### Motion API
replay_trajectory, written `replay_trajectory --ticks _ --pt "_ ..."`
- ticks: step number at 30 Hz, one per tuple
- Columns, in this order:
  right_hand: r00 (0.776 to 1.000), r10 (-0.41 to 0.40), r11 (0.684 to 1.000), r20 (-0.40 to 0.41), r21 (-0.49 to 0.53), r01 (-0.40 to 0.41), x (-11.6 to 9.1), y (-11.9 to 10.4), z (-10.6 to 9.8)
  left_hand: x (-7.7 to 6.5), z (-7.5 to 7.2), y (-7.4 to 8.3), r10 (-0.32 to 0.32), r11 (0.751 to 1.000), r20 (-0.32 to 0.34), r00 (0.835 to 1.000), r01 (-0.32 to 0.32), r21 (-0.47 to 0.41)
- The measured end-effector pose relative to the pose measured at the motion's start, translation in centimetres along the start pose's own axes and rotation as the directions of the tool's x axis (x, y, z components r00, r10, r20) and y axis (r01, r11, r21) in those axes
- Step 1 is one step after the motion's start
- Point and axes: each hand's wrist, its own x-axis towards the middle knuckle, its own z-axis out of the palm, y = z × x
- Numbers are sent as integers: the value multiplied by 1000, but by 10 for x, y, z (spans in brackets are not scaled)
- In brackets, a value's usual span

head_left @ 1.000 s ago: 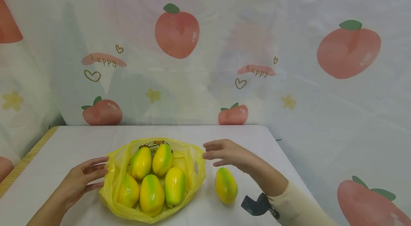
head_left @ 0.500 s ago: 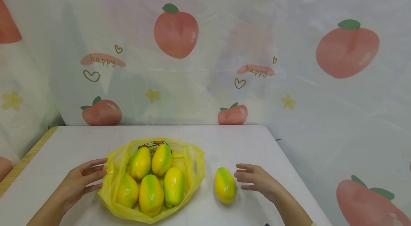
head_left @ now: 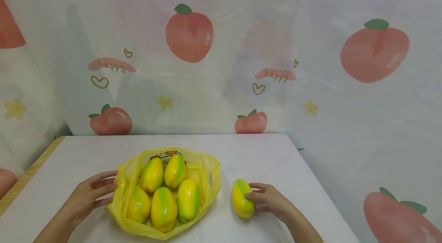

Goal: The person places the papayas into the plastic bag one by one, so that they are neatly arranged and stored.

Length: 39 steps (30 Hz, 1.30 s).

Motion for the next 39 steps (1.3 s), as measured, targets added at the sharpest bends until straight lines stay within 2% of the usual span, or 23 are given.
replay_trajectory --ticks 11,22,29,39 --pt "1000 9 1000 -22 17 -9 0 2 1 2 -2 -2 -4 1000 1 1000 4 4" --pt "998 -57 998 -18 20 57 -1 -2 0 2 -1 1 31 1000 21 999 -31 -5" --pt "989 -146 989 -9 28 147 -5 -27 -16 0 -1 2 32 999 30 999 -32 -12" --pt "961 -276 960 16 -50 276 -8 -78 -27 -1 0 2 34 999 21 999 -34 -8"
